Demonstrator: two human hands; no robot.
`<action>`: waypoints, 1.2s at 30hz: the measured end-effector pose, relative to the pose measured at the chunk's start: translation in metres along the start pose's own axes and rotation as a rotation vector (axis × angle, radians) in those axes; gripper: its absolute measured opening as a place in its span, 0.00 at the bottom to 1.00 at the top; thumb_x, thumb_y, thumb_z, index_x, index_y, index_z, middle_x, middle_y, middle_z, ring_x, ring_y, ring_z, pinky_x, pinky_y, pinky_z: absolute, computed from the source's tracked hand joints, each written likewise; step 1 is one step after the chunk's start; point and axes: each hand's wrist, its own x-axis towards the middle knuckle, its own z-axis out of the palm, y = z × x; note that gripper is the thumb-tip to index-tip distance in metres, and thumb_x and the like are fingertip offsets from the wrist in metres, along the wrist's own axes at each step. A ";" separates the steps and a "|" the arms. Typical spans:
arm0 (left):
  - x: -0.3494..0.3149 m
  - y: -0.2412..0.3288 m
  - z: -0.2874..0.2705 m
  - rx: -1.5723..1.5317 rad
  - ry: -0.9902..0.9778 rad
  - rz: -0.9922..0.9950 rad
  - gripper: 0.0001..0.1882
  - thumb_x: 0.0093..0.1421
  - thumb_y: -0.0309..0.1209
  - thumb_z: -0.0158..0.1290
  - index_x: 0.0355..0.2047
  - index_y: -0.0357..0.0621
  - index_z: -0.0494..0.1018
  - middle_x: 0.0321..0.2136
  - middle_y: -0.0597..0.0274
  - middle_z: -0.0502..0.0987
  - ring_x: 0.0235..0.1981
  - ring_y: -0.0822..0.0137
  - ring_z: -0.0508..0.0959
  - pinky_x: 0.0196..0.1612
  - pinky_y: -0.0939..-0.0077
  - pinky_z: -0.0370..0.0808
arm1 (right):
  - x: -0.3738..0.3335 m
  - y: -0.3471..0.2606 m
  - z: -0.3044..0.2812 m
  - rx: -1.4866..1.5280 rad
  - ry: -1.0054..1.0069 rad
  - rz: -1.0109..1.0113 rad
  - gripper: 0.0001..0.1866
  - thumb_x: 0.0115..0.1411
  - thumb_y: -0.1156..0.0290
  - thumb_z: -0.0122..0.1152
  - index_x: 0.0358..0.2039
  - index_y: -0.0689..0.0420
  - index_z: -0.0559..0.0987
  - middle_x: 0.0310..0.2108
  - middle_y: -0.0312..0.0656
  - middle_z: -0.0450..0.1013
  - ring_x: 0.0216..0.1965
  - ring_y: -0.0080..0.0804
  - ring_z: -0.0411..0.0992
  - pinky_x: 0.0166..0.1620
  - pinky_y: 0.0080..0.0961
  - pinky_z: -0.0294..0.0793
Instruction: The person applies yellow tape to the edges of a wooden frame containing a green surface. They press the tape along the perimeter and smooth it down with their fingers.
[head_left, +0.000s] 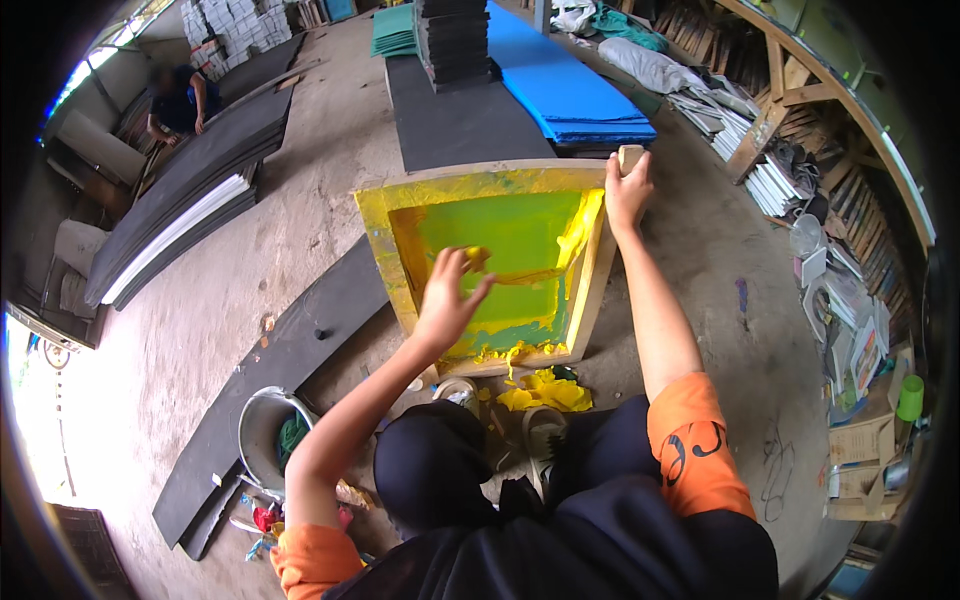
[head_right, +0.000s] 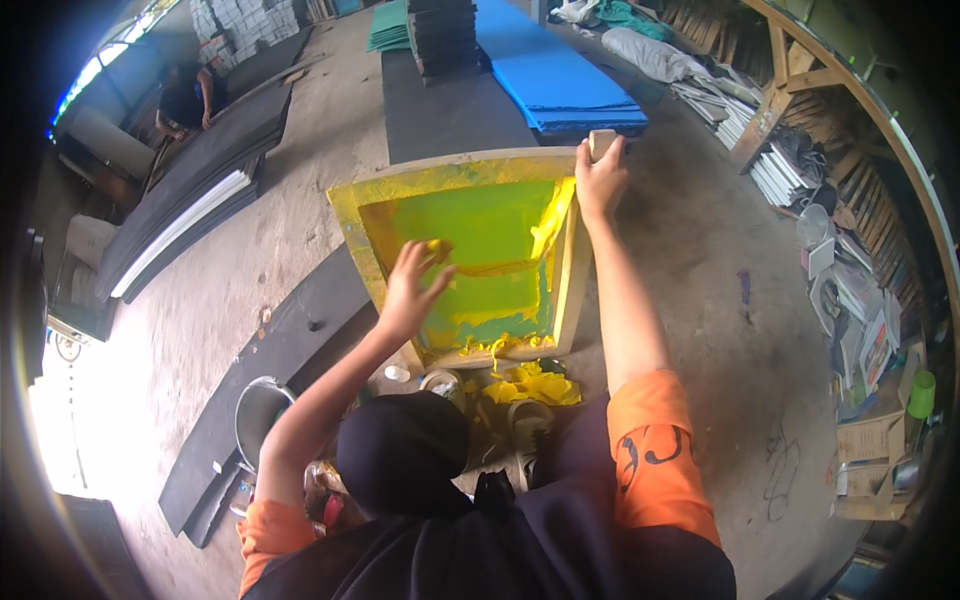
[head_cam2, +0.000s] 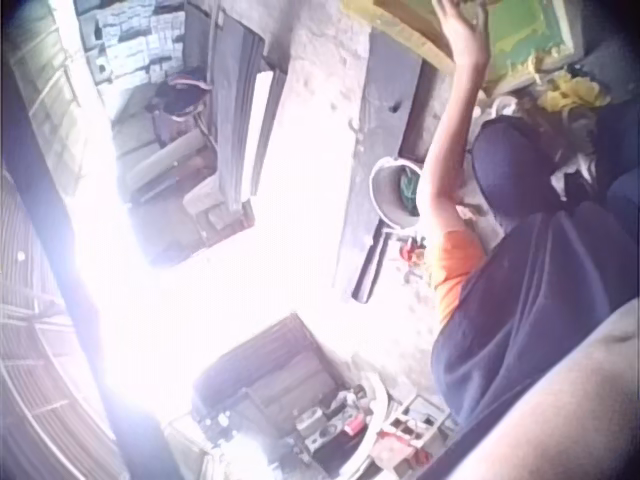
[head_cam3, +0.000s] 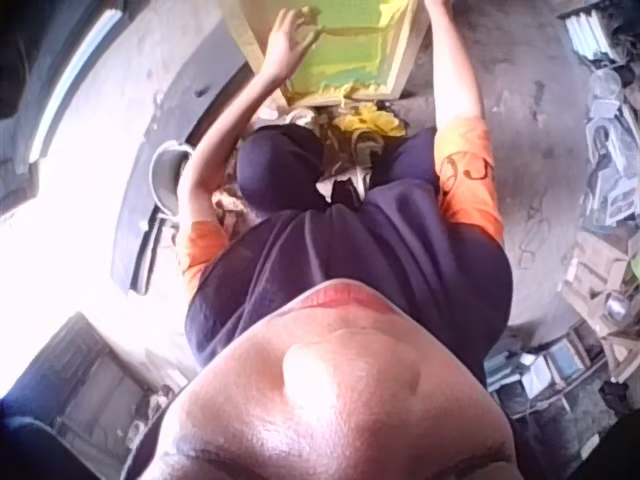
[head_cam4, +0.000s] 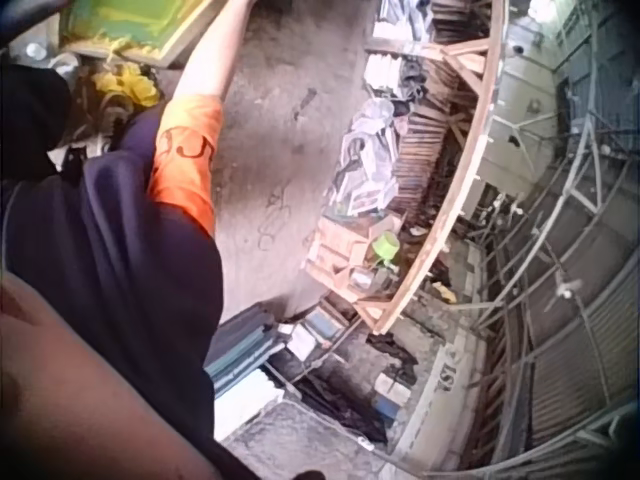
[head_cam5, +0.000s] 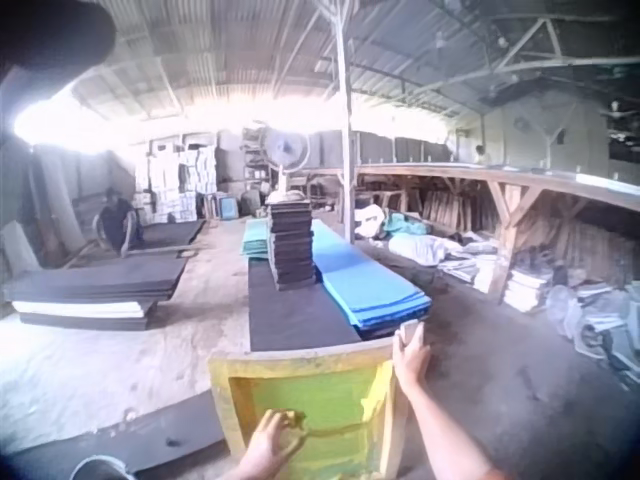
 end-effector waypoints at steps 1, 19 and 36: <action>0.018 0.015 0.017 0.124 -0.031 0.103 0.20 0.53 0.34 0.54 0.42 0.35 0.64 0.40 0.48 0.65 0.43 0.54 0.70 0.45 0.65 0.69 | 0.004 0.009 -0.001 -0.010 0.045 -0.056 0.28 0.51 0.57 0.55 0.44 0.67 0.66 0.27 0.59 0.72 0.29 0.53 0.72 0.30 0.40 0.71; 0.085 0.025 0.177 0.316 -0.050 -0.051 0.30 0.44 0.26 0.53 0.45 0.32 0.51 0.37 0.38 0.62 0.34 0.42 0.73 0.31 0.56 0.74 | 0.004 0.003 -0.005 0.074 -0.019 -0.064 0.21 0.51 0.62 0.55 0.37 0.68 0.66 0.25 0.58 0.70 0.28 0.55 0.70 0.28 0.41 0.70; 0.097 0.038 0.114 0.307 -0.283 -0.164 0.28 0.61 0.47 0.38 0.45 0.30 0.53 0.17 0.39 0.72 0.22 0.42 0.75 0.25 0.55 0.73 | 0.009 0.000 -0.003 0.006 -0.019 -0.013 0.21 0.50 0.62 0.55 0.38 0.66 0.66 0.28 0.56 0.71 0.27 0.53 0.72 0.29 0.40 0.72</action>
